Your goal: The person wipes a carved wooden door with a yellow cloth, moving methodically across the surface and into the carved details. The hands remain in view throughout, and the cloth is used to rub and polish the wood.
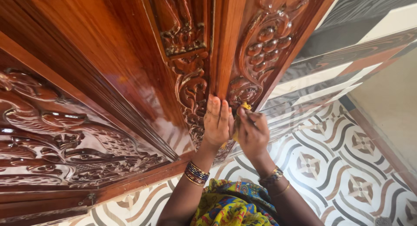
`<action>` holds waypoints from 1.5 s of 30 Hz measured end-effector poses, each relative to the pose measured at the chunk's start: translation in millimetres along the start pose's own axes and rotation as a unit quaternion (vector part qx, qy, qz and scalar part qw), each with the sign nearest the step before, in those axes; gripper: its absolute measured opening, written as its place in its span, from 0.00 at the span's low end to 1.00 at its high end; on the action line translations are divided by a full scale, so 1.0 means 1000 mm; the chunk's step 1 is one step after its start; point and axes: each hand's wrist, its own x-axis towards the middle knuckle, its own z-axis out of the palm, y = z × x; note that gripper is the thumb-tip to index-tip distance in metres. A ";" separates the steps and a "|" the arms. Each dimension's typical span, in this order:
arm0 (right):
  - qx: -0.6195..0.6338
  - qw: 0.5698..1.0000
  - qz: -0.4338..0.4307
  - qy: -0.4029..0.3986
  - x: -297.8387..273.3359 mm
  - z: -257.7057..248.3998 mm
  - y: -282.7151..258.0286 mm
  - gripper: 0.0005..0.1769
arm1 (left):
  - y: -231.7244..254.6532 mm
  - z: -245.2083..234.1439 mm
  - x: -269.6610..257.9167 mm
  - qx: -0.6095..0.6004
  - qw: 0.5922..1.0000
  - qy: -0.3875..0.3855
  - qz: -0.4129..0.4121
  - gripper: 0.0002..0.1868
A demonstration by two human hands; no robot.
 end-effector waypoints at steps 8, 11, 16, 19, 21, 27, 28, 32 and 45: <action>-0.117 0.986 -0.066 0.094 0.038 -0.006 0.005 0.18 | -0.017 0.000 -0.013 -0.017 0.998 -0.041 0.033 0.23; -0.132 0.987 -0.066 0.071 0.015 0.011 0.010 0.19 | -0.019 0.002 -0.011 -0.009 0.999 -0.030 0.041 0.23; -0.044 0.997 -0.050 0.025 -0.005 0.007 0.001 0.18 | -0.019 -0.001 -0.004 -0.039 0.998 -0.023 0.044 0.23; -0.052 0.995 -0.030 0.076 0.014 -0.005 -0.001 0.16 | -0.017 -0.003 -0.003 -0.049 0.998 -0.026 0.039 0.24; -0.072 0.993 -0.015 0.095 0.024 -0.009 0.000 0.15 | -0.017 -0.003 -0.003 -0.058 0.997 -0.021 0.038 0.24; -0.057 0.993 -0.079 0.072 0.011 0.011 0.000 0.20 | -0.018 -0.002 -0.006 -0.041 0.998 -0.031 0.032 0.24; -0.048 0.996 -0.060 0.055 0.005 0.012 -0.002 0.20 | -0.019 -0.003 -0.006 -0.050 0.998 -0.036 0.028 0.24; -0.045 0.998 -0.001 0.047 -0.003 0.001 -0.007 0.21 | -0.024 -0.013 0.006 -0.090 0.994 -0.058 0.016 0.22; -0.083 0.994 -0.015 0.073 -0.034 0.046 -0.028 0.27 | -0.025 -0.041 0.034 -0.149 0.984 -0.100 -0.006 0.20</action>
